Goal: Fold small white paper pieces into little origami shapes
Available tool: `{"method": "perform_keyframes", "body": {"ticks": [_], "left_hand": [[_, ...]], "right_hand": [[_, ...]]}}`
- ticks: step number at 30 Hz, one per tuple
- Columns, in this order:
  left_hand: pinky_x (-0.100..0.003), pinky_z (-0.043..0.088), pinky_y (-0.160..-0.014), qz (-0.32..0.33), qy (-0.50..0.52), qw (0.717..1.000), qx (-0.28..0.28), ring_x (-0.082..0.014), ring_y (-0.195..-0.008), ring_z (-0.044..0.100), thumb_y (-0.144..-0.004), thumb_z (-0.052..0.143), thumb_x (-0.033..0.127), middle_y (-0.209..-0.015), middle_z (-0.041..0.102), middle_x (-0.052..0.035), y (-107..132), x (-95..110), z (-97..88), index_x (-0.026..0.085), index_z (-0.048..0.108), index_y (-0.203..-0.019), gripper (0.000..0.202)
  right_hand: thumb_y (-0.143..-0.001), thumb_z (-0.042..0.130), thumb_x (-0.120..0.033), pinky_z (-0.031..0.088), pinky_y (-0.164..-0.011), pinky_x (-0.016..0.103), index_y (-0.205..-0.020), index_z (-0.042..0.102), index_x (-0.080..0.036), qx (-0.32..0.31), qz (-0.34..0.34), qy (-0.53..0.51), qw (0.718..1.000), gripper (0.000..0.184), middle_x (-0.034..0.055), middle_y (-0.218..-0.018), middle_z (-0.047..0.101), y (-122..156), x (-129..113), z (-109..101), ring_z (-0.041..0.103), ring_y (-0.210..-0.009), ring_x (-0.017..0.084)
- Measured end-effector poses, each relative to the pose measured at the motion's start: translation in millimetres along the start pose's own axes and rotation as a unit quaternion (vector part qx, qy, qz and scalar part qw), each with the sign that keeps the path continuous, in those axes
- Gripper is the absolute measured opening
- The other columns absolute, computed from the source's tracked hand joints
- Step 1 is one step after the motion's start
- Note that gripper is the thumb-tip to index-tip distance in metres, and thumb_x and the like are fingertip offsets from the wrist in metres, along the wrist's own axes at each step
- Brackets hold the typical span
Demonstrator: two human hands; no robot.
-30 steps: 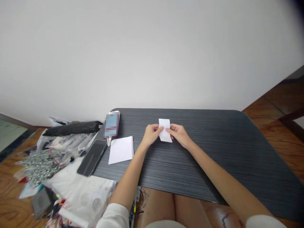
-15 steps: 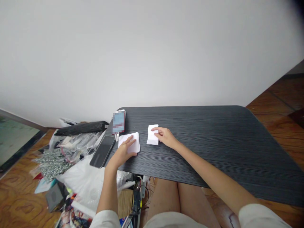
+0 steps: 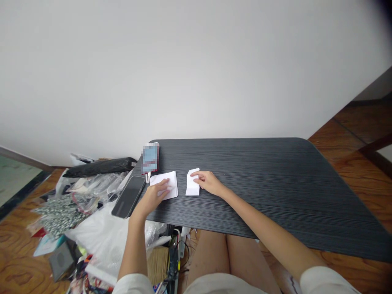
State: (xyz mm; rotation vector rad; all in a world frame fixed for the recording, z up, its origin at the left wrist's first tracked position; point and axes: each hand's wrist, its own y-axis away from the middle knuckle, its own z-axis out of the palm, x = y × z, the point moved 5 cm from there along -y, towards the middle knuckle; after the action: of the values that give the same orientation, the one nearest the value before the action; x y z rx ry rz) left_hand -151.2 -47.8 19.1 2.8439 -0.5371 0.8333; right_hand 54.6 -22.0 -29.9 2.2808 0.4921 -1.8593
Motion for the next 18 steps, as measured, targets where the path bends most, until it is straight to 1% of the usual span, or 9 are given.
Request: {"method": "perform_keyframes", "body": {"ticks": [2, 3, 6, 9, 12, 14, 15, 16, 18], "left_hand": [[-0.037, 0.043, -0.087, -0.015, -0.014, 0.999, 0.047, -0.0241, -0.097, 0.059, -0.078, 0.045, 0.035, -0.103, 0.064, -0.0077, 2.4, 1.6, -6.0, 0.017, 0.066, -0.096, 0.033], [-0.035, 0.046, -0.082, -0.027, -0.024, 0.996, 0.081, -0.0235, -0.089, 0.062, -0.078, 0.045, 0.034, -0.095, 0.067, -0.0076, 4.2, 1.8, -10.2, 0.017, 0.067, -0.094, 0.032], [-0.030, 0.049, -0.069, -0.067, -0.050, 0.976, 0.202, -0.0211, -0.070, 0.064, -0.075, 0.051, 0.035, -0.082, 0.070, -0.0067, 11.5, 0.3, -25.0, 0.016, 0.069, -0.085, 0.028], [-0.026, 0.049, -0.062, -0.102, -0.044, 0.944, 0.310, -0.0181, -0.062, 0.063, -0.072, 0.055, 0.037, -0.075, 0.070, -0.0047, 18.8, -3.0, -36.4, 0.016, 0.069, -0.082, 0.027], [-0.024, 0.049, -0.061, -0.120, -0.015, 0.918, 0.377, -0.0166, -0.060, 0.063, -0.071, 0.057, 0.037, -0.072, 0.069, -0.0041, 21.7, -4.6, -40.1, 0.014, 0.069, -0.082, 0.028], [-0.024, 0.049, -0.061, -0.108, 0.004, 0.908, 0.405, -0.0162, -0.061, 0.063, -0.072, 0.057, 0.035, -0.072, 0.069, -0.0042, 21.7, -1.7, -38.6, 0.014, 0.068, -0.083, 0.027], [-0.024, 0.050, -0.062, -0.087, 0.012, 0.904, 0.419, -0.0159, -0.063, 0.063, -0.073, 0.056, 0.033, -0.074, 0.069, -0.0040, 21.8, 1.6, -36.9, 0.014, 0.068, -0.084, 0.025], [-0.024, 0.050, -0.064, -0.058, 0.015, 0.902, 0.427, -0.0157, -0.067, 0.064, -0.074, 0.055, 0.030, -0.079, 0.070, -0.0043, 21.8, 5.9, -34.0, 0.015, 0.067, -0.087, 0.024], [-0.025, 0.050, -0.071, 0.003, -0.007, 0.907, 0.420, -0.0157, -0.075, 0.064, -0.076, 0.054, 0.025, -0.086, 0.069, -0.0052, 22.0, 15.1, -24.1, 0.015, 0.066, -0.088, 0.020]], "right_hand": [[-0.072, 0.052, -0.021, 0.034, -0.044, 0.020, -0.096, 0.062, -0.014, -0.005, 0.011, -0.011, 1.000, 0.026, -0.0019, -0.056, 0.051, 0.0, -2.7, 0.7, 0.044, -0.045, 0.007], [-0.072, 0.052, -0.020, 0.034, -0.044, 0.020, -0.095, 0.062, -0.014, -0.009, 0.017, -0.022, 1.000, 0.026, -0.0031, -0.053, 0.048, -0.1, -5.1, 2.0, 0.043, -0.043, 0.007], [-0.071, 0.053, -0.018, 0.034, -0.044, 0.020, -0.094, 0.060, -0.014, -0.024, 0.030, -0.075, 0.996, 0.025, -0.0055, -0.049, 0.044, -2.0, -16.4, 11.7, 0.043, -0.039, 0.007], [-0.072, 0.052, -0.015, 0.035, -0.045, 0.020, -0.095, 0.058, -0.012, -0.048, 0.022, -0.108, 0.993, 0.025, -0.0049, -0.051, 0.046, -8.1, -28.6, 32.1, 0.045, -0.041, 0.007], [-0.073, 0.049, -0.011, 0.035, -0.045, 0.019, -0.100, 0.056, -0.012, -0.076, 0.020, -0.087, 0.993, 0.028, -0.0055, -0.050, 0.045, -17.9, -32.0, 58.3, 0.045, -0.041, 0.007], [-0.073, 0.049, -0.010, 0.036, -0.047, 0.019, -0.101, 0.056, -0.013, -0.092, 0.018, -0.040, 0.995, 0.028, -0.0047, -0.053, 0.048, -25.2, -30.3, 73.5, 0.046, -0.042, 0.006], [-0.073, 0.051, -0.011, 0.037, -0.049, 0.019, -0.101, 0.056, -0.014, -0.090, 0.009, 0.000, 0.996, 0.028, -0.0043, -0.055, 0.050, -28.8, -29.8, 78.5, 0.047, -0.044, 0.007], [-0.073, 0.053, -0.012, 0.038, -0.052, 0.020, -0.100, 0.056, -0.015, -0.087, 0.004, 0.038, 0.995, 0.028, -0.0039, -0.055, 0.051, -32.2, -29.3, 82.4, 0.048, -0.047, 0.008], [-0.071, 0.056, -0.015, 0.040, -0.057, 0.021, -0.101, 0.055, -0.015, -0.073, 0.000, 0.101, 0.992, 0.030, -0.0019, -0.059, 0.055, -38.0, -29.4, 85.6, 0.052, -0.055, 0.010]]}}
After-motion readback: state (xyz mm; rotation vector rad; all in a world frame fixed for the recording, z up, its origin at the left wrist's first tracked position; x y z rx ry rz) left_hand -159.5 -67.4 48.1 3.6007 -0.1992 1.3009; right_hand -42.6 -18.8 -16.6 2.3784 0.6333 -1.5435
